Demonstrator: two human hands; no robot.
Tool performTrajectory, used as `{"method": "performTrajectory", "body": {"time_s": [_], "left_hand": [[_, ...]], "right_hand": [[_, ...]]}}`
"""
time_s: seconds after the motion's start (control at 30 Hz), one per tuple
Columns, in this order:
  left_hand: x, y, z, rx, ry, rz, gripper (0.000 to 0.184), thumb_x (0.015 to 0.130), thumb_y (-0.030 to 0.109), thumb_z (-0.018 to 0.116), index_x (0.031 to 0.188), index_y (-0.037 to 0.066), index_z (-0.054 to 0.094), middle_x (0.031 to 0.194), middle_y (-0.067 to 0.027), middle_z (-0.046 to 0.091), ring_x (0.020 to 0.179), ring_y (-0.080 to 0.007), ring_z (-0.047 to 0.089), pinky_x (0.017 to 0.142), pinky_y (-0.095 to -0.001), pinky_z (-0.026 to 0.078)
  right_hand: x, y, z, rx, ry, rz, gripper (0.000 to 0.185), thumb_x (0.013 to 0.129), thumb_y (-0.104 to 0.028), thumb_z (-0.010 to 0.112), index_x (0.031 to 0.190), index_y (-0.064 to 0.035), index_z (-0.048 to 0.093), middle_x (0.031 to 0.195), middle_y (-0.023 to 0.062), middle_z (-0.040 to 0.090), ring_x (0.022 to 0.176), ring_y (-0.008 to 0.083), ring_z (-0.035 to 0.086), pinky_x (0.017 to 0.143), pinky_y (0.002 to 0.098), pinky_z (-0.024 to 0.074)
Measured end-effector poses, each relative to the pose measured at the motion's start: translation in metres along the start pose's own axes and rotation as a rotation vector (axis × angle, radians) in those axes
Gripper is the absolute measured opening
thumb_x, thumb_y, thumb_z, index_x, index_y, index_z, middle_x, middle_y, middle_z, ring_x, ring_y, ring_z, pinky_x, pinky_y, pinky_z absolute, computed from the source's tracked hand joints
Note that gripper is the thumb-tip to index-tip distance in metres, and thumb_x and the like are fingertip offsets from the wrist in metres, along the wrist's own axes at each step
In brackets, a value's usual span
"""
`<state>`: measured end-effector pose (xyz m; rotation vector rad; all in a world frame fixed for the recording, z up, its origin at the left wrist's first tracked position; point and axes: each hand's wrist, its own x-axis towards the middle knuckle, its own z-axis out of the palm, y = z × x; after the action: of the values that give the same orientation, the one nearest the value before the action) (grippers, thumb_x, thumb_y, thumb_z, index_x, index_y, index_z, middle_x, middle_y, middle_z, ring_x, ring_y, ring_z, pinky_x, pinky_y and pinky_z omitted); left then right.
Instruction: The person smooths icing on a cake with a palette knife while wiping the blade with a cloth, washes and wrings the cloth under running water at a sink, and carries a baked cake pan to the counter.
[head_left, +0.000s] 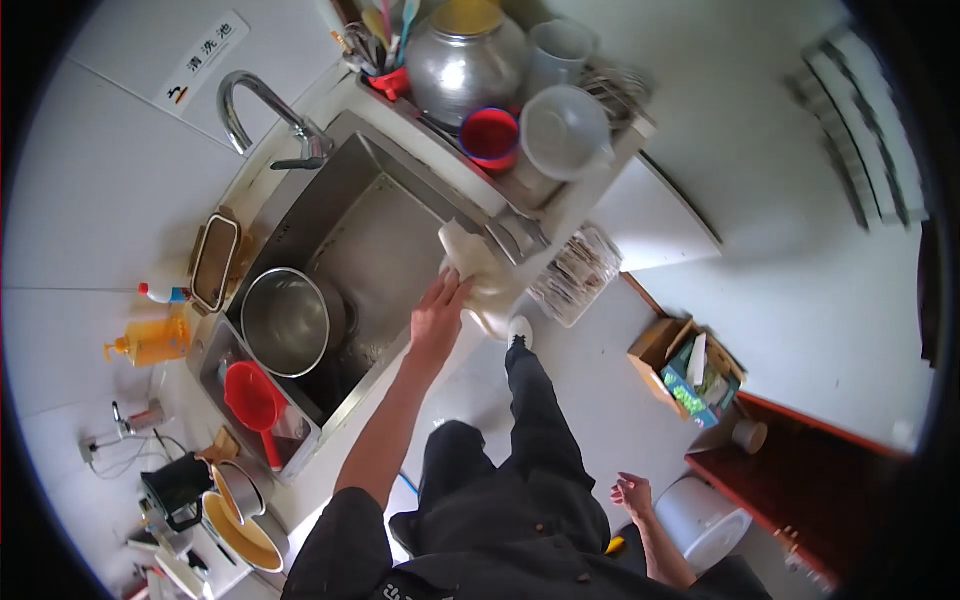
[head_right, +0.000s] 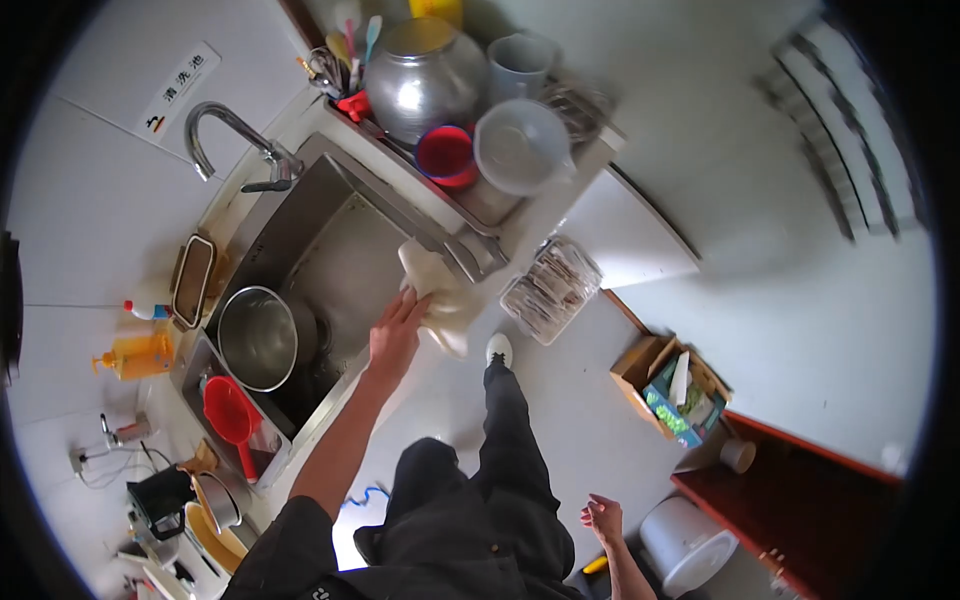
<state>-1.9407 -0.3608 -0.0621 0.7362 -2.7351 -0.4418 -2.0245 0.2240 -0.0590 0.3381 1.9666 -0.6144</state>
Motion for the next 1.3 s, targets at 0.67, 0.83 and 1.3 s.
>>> {"method": "performTrajectory", "body": {"time_s": [0.67, 0.83, 1.3], "left_hand": [[0.136, -0.066, -0.010, -0.399, 0.133, -0.056, 0.032, 0.085, 0.003, 0.061, 0.114, 0.011, 0.071, 0.125, -0.0077, 0.066, 0.126, -0.0307, 0.056, 0.100, -0.0408, 0.053], [0.019, -0.048, -0.020, -0.322, -0.035, -0.242, 0.032, 0.077, 0.002, 0.065, 0.107, 0.012, 0.071, 0.103, -0.0050, 0.068, 0.102, -0.0275, 0.064, 0.086, -0.0407, 0.056], [-0.036, 0.039, -0.021, -0.375, 0.158, -0.545, 0.045, 0.079, 0.003, 0.064, 0.122, 0.012, 0.067, 0.130, -0.0044, 0.061, 0.136, -0.0244, 0.049, 0.107, -0.0369, 0.049]], "right_hand": [[-0.024, -0.348, 0.031, -0.365, -0.048, -0.594, 0.030, 0.100, -0.009, 0.056, 0.126, 0.0012, 0.066, 0.082, 0.0082, 0.072, 0.068, 0.0111, 0.067, 0.064, 0.0266, 0.0548], [-0.029, -0.537, 0.147, -0.118, -0.237, -1.082, 0.029, 0.103, -0.003, 0.057, 0.131, 0.0016, 0.064, 0.080, 0.0005, 0.060, 0.069, 0.0082, 0.054, 0.065, 0.0247, 0.0487], [-0.040, -0.765, 0.443, -1.053, -0.344, -2.119, 0.049, 0.094, 0.004, 0.053, 0.143, 0.0006, 0.048, 0.129, 0.0243, 0.062, 0.119, 0.0422, 0.058, 0.099, 0.0478, 0.0485]]}}
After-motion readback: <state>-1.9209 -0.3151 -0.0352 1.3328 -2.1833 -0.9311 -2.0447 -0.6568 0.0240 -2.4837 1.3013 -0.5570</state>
